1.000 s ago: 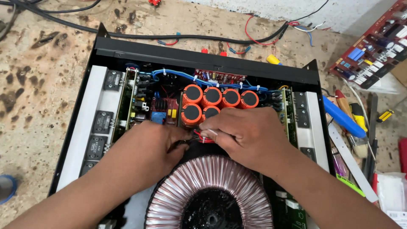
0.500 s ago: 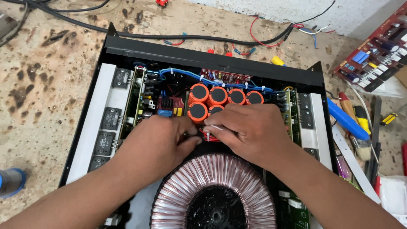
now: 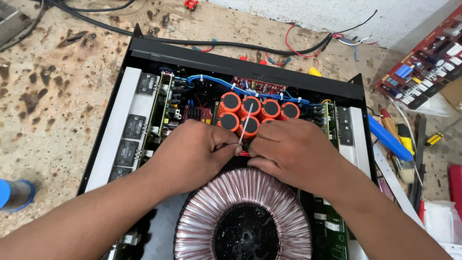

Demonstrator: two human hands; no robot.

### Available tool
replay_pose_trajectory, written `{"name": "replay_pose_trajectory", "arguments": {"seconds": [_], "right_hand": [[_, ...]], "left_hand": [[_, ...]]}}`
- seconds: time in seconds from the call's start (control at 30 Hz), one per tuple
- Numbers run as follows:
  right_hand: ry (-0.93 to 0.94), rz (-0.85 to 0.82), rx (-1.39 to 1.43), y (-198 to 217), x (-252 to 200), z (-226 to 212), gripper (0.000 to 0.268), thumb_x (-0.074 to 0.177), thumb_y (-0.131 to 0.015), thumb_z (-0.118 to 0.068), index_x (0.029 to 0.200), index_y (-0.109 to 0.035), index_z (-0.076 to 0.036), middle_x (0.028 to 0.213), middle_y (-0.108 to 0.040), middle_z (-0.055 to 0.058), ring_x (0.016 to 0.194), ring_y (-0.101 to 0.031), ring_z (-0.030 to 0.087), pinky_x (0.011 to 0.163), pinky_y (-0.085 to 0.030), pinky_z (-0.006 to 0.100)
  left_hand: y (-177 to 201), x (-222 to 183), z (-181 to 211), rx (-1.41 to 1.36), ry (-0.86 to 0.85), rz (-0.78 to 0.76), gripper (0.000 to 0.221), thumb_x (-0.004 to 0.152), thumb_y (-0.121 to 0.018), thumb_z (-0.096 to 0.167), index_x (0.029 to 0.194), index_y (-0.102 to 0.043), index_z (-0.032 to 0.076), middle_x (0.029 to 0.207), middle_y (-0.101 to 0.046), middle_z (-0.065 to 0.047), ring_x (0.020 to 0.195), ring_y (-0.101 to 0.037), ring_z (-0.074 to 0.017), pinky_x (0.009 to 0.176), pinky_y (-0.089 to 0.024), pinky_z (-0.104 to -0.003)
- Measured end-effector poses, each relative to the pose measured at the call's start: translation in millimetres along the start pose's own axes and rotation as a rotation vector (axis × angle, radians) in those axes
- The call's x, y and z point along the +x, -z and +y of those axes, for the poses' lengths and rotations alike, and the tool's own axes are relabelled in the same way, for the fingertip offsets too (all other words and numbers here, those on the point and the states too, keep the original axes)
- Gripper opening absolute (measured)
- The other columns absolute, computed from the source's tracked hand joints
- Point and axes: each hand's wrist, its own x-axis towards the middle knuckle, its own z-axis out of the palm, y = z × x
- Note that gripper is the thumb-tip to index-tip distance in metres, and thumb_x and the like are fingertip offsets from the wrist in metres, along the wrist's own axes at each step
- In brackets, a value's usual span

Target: Soldering and connecting internal wires within an audio amplifier chassis and testing with a multimeter.

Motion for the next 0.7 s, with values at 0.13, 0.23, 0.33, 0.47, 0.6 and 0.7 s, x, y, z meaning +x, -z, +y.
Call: {"name": "replay_pose_trajectory", "arguments": {"seconds": [0.13,0.23,0.33,0.47,0.6,0.7], "right_hand": [[0.105,-0.025,-0.195,-4,2,0,0.026,0.098,-0.075,-0.036,0.088,-0.060,-0.017,0.083,-0.055,-0.001,0.073,-0.058,0.021,0.062,-0.043,0.036],[0.165,-0.003,-0.228,-2,6,-1,0.026,0.103,-0.069,-0.028,0.083,-0.057,-0.017,0.080,-0.053,-0.001,0.070,-0.054,0.020,0.059,-0.041,0.035],[0.178,-0.026,-0.257,-4,5,3,0.028,0.102,-0.071,-0.036,0.085,-0.058,-0.019,0.081,-0.054,-0.002,0.069,-0.053,0.020,0.059,-0.042,0.034],[0.241,0.041,-0.294,-2,9,2,0.029,0.105,-0.070,-0.031,0.080,-0.061,-0.019,0.079,-0.054,-0.001,0.066,-0.051,0.021,0.056,-0.041,0.035],[0.278,0.091,-0.283,0,12,2,0.029,0.105,-0.066,-0.018,0.077,-0.058,-0.017,0.076,-0.054,-0.001,0.064,-0.048,0.021,0.053,-0.037,0.034],[0.278,0.082,-0.260,2,13,1,0.030,0.105,-0.063,-0.012,0.077,-0.056,-0.016,0.074,-0.051,-0.001,0.064,-0.047,0.021,0.053,-0.036,0.034]], "left_hand": [[1,2,-1,-0.016,0.032,-0.032,0.039,0.092,-0.066,0.021,0.056,-0.051,0.014,0.046,-0.046,-0.003,0.048,-0.035,-0.0148,0.051,-0.033,-0.037],[0,3,-4,-0.024,0.037,-0.034,0.044,0.094,-0.068,0.023,0.056,-0.048,0.013,0.050,-0.038,-0.003,0.054,-0.031,-0.0127,0.052,-0.031,-0.036],[1,5,-6,-0.030,0.013,-0.042,0.045,0.093,-0.070,0.022,0.056,-0.048,0.012,0.049,-0.038,-0.003,0.053,-0.031,-0.0111,0.051,-0.032,-0.036],[2,6,-5,-0.033,-0.011,-0.046,0.041,0.092,-0.069,0.021,0.056,-0.051,0.011,0.050,-0.044,-0.003,0.054,-0.034,-0.0096,0.052,-0.034,-0.035],[6,7,-2,-0.046,0.085,-0.109,0.046,0.095,-0.072,0.024,0.057,-0.050,0.012,0.052,-0.038,-0.001,0.056,-0.033,-0.0101,0.053,-0.034,-0.034],[12,4,3,0.003,0.102,-0.141,0.047,0.092,-0.067,0.020,0.055,-0.038,0.012,0.050,-0.032,-0.003,0.053,-0.029,-0.0144,0.051,-0.030,-0.037]]}}
